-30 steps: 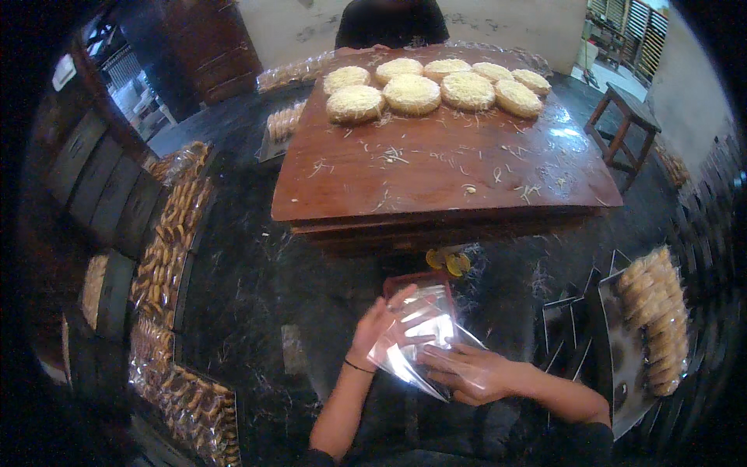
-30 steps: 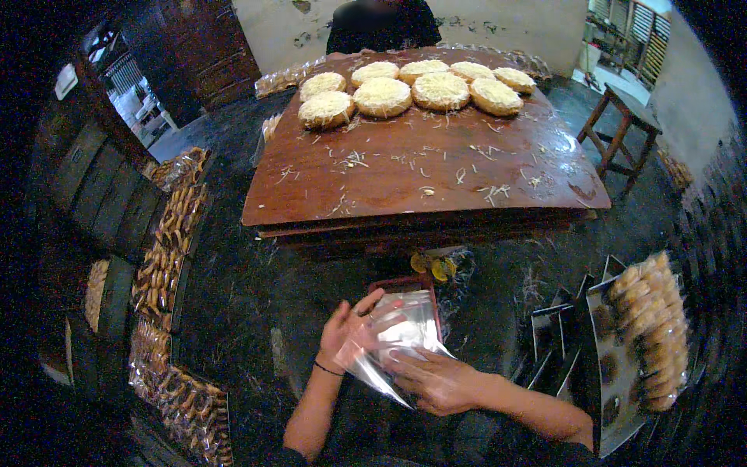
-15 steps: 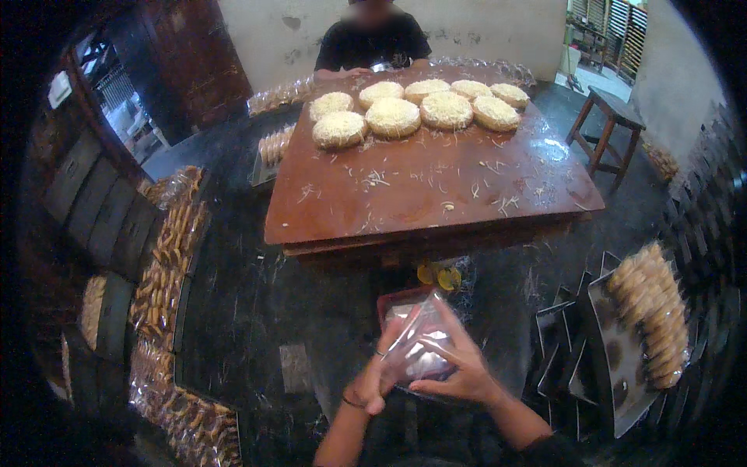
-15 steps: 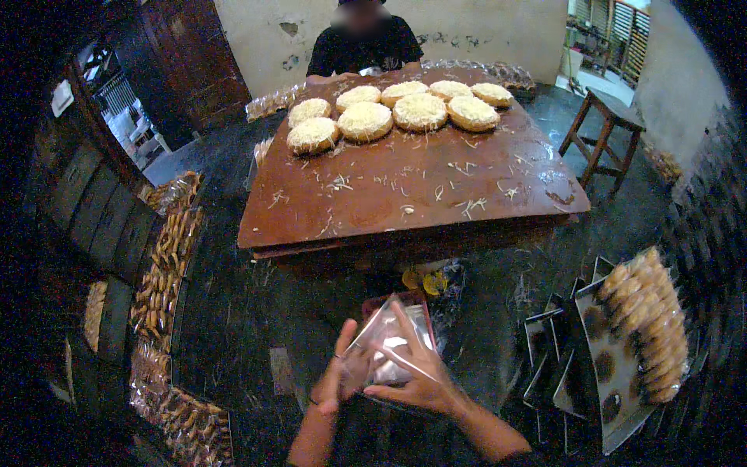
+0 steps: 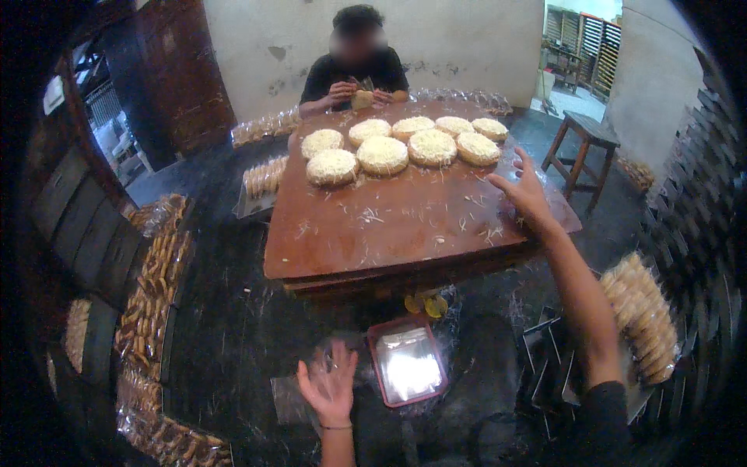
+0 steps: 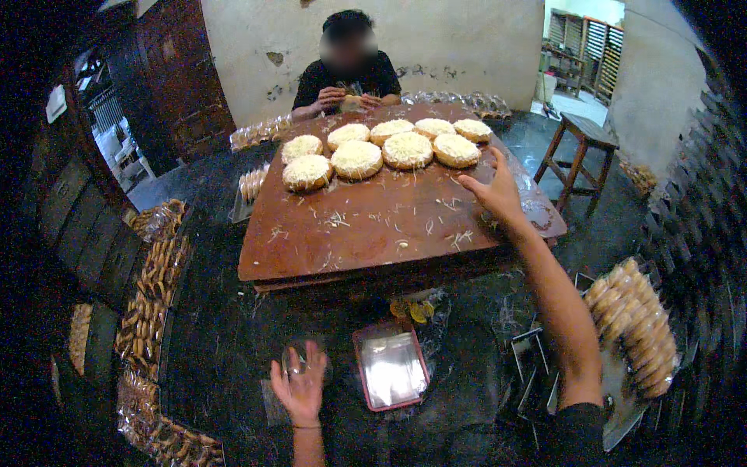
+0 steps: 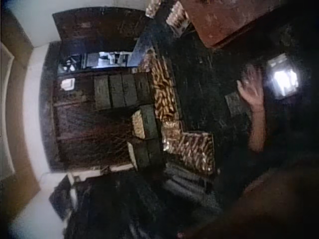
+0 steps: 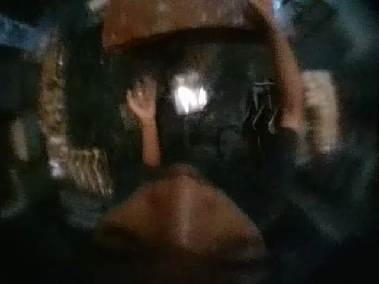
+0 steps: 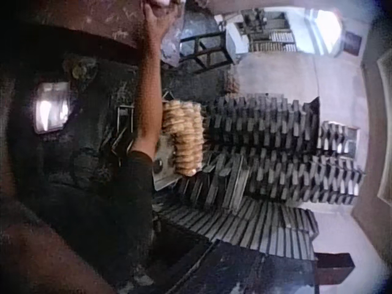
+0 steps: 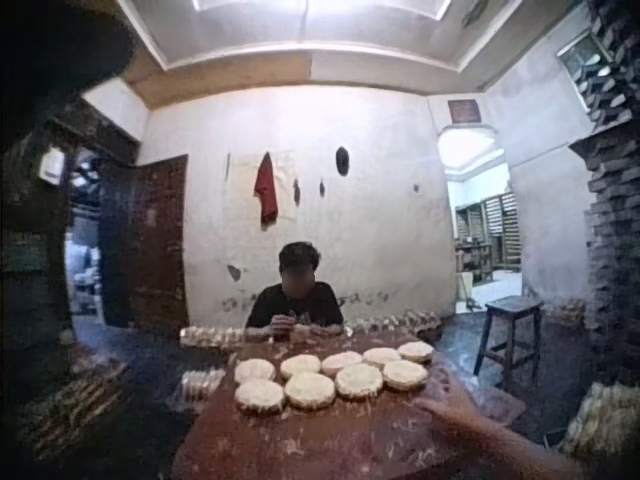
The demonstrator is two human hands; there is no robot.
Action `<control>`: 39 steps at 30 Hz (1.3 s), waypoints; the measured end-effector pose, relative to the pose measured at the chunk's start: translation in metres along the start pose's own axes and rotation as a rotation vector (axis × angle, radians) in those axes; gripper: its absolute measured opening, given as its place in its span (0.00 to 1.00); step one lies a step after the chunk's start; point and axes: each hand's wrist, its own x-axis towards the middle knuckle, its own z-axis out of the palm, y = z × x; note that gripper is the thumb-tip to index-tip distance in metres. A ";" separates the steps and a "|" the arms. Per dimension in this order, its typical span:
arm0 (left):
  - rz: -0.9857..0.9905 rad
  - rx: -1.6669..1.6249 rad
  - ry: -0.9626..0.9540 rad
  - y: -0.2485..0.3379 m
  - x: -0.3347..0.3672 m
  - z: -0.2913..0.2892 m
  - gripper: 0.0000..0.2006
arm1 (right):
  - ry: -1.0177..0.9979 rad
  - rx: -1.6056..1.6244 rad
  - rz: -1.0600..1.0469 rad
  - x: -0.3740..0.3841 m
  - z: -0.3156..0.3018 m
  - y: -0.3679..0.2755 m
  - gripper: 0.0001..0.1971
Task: The person repeatedly picks up round bread rolls from a wooden table, places them into clear plastic bags, and arranges the packaged rolls on a metal tray. The task is performed by hand in a repetitive assembly-line manner.
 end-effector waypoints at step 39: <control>-0.104 0.116 -0.152 -0.054 -0.002 0.001 0.22 | -0.768 0.462 0.043 -0.208 -0.035 -0.123 0.58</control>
